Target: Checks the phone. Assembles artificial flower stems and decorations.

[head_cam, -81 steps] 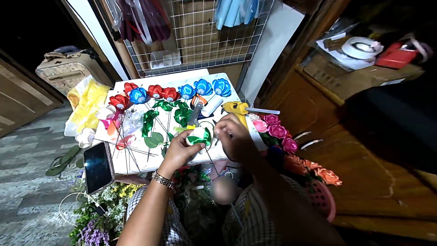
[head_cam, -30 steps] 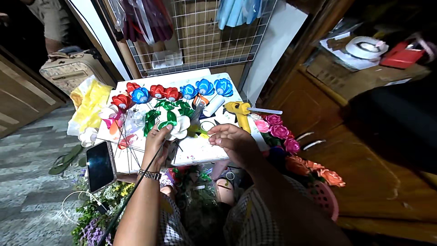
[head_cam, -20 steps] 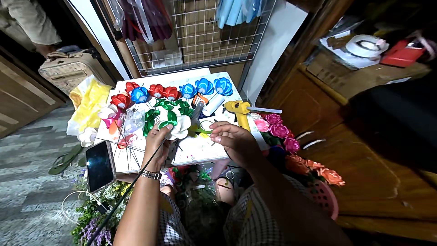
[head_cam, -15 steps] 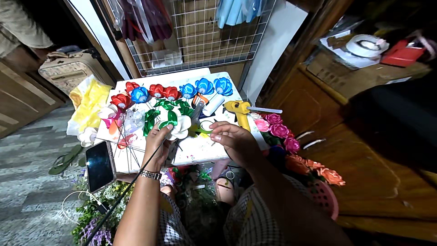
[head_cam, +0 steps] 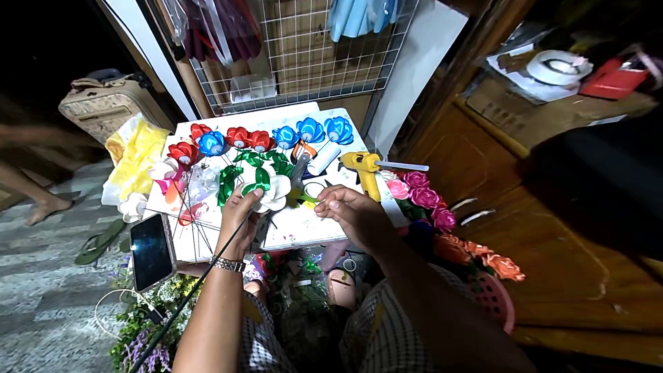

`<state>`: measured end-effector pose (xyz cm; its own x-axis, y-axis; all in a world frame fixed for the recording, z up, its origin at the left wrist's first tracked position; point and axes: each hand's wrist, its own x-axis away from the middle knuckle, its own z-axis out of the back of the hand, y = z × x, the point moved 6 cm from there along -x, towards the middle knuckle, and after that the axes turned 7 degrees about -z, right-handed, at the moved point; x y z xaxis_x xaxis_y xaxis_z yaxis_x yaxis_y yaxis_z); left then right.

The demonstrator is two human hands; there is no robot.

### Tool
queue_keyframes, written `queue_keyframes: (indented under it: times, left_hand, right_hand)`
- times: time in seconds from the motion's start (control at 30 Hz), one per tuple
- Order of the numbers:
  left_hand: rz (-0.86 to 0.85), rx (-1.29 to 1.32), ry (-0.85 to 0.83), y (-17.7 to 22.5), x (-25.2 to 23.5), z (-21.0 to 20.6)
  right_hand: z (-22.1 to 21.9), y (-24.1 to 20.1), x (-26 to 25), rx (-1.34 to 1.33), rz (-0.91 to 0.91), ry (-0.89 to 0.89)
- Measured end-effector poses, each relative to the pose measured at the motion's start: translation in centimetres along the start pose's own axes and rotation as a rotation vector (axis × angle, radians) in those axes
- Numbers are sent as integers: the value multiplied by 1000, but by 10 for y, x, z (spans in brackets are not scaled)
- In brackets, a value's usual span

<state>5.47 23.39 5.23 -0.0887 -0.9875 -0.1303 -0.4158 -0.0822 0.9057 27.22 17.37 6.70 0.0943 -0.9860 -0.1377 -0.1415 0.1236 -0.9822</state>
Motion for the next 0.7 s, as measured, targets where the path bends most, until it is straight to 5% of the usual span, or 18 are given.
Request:
queue_keyframes:
  times: [0.33,0.7]
  left_hand:
    - [3,8,4,-1,-1,1]
    - [2,15,1,0,-1,1]
  right_hand:
    - [-10,-4,5,11,-76,-144]
    - [-9,-8,8,179,-21,-11]
